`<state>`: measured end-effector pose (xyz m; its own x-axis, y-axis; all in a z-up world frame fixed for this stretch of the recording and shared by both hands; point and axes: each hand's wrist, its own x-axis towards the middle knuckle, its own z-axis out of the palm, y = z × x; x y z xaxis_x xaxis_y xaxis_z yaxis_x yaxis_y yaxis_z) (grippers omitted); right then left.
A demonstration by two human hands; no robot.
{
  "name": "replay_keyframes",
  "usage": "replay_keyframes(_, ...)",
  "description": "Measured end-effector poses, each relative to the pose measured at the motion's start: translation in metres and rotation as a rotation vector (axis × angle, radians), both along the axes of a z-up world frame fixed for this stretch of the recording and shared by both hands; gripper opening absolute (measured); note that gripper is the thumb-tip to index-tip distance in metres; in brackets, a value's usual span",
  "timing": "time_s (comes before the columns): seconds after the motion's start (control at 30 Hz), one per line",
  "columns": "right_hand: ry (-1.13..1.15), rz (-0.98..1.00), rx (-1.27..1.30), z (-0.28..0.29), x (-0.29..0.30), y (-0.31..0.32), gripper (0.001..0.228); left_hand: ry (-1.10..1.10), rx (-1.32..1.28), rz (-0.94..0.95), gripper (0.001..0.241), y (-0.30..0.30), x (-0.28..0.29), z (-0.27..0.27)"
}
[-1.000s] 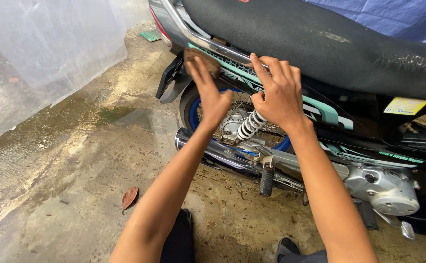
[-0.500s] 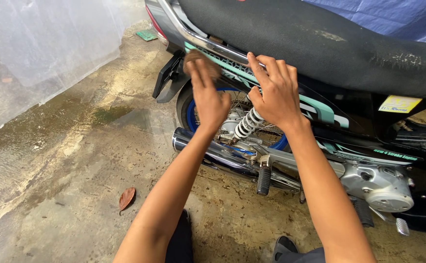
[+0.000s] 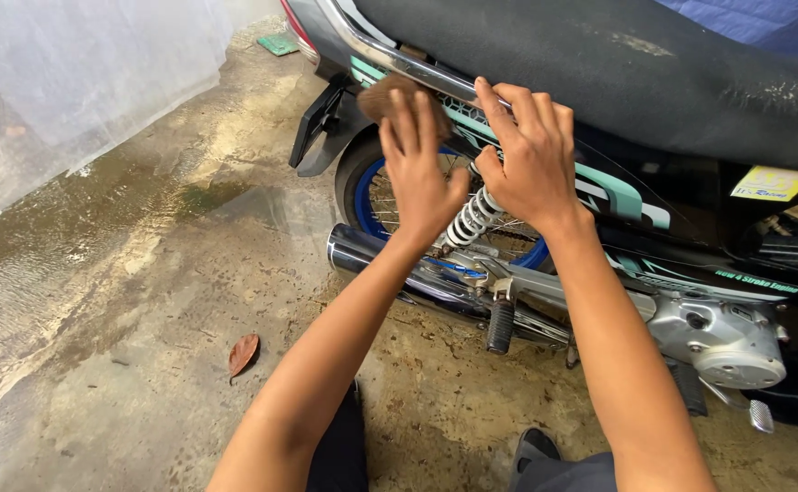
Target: The person cleans and wipes the body panels of a motorcycle using a cloth.
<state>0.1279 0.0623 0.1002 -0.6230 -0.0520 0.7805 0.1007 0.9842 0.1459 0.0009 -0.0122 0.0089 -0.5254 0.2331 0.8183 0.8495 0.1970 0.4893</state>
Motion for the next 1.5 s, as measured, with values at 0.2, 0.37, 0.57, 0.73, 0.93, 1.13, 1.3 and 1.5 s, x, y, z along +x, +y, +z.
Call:
replay_keyframes(0.2,0.005,-0.006,0.017,-0.003,-0.002,0.002,0.066,0.152,-0.024,-0.086,0.109,-0.01,-0.001,-0.006)
replay_keyframes(0.37,0.0,-0.02,0.023,-0.002,-0.002,0.001,0.067,0.143,-0.084,-0.001,0.111,-0.007,-0.021,-0.008)
replay_keyframes(0.57,-0.016,-0.024,0.019,-0.003,-0.001,0.005,0.068,-0.077,-0.012,-0.027,0.112,-0.006,-0.027,-0.002)
replay_keyframes(0.73,-0.029,-0.011,-0.006,-0.002,-0.001,0.003,0.069,-0.116,0.083,-0.083,0.111,-0.002,-0.007,0.001)
replay_keyframes(0.93,0.065,0.019,0.095,-0.009,-0.002,-0.003,0.071,-0.188,0.103,-0.266,0.078,-0.013,0.008,0.011)
replay_keyframes(1.13,0.113,0.203,0.23,-0.056,-0.026,-0.003,0.048,-0.289,0.137,-0.534,0.057,-0.033,-0.012,0.012)
replay_keyframes(1.3,-0.114,0.096,0.16,-0.056,-0.033,-0.017,0.066,-0.26,0.241,-0.794,0.055,-0.04,-0.043,0.003)
replay_keyframes(1.5,-0.207,-0.122,0.186,-0.063,-0.046,-0.02,0.073,-0.41,0.174,-1.041,0.055,-0.055,-0.067,0.014)
